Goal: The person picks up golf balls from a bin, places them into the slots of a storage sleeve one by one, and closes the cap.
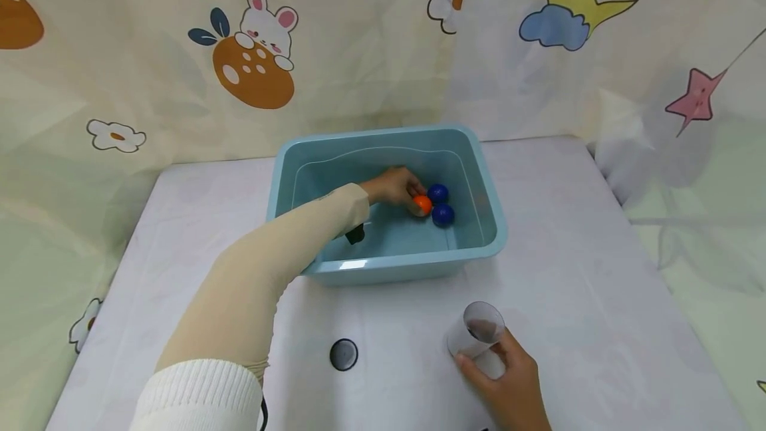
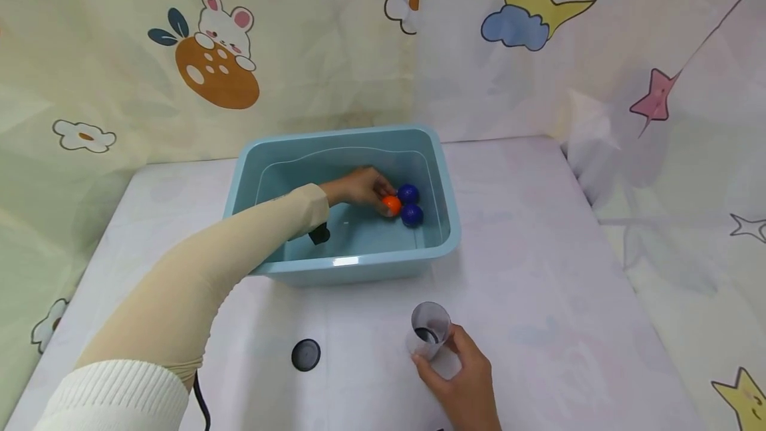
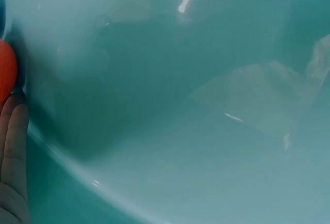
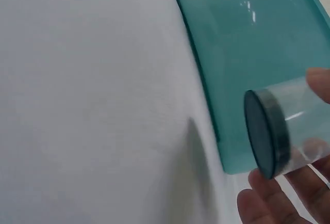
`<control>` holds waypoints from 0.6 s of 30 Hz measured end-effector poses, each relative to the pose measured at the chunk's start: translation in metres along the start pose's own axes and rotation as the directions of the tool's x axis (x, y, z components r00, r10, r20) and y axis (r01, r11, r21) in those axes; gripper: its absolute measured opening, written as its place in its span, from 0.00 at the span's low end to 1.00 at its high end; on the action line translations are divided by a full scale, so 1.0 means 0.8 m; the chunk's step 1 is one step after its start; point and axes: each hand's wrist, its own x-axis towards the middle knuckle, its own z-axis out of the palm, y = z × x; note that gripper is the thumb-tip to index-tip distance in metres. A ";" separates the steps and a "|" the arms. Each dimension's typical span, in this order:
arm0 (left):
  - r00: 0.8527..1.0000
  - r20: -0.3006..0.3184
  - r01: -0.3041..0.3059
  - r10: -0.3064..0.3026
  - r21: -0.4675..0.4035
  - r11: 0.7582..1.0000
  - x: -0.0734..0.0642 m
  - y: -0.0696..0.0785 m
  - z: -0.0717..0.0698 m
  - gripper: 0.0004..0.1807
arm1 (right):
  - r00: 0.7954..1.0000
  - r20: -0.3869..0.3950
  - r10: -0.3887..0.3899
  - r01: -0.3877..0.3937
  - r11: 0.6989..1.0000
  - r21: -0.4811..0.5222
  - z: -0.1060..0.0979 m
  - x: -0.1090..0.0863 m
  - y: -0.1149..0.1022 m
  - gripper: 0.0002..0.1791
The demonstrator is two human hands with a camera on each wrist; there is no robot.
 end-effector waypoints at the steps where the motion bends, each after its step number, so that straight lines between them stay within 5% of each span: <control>1: 1.000 -0.001 -0.002 0.002 0.006 1.000 0.000 0.000 0.000 0.26 | 1.000 -0.019 -0.009 0.010 1.000 0.022 -0.001 0.001 -0.001 0.35; 10: 1.000 0.014 -0.003 0.002 0.036 0.999 -0.002 0.002 -0.003 0.27 | 0.988 -0.119 -0.098 0.116 0.981 0.155 -0.019 0.011 -0.013 0.32; 18: 0.999 0.039 0.008 -0.011 0.069 0.998 -0.002 0.006 -0.006 0.27 | 0.963 -0.154 -0.219 0.243 0.957 0.160 -0.032 0.021 -0.015 0.33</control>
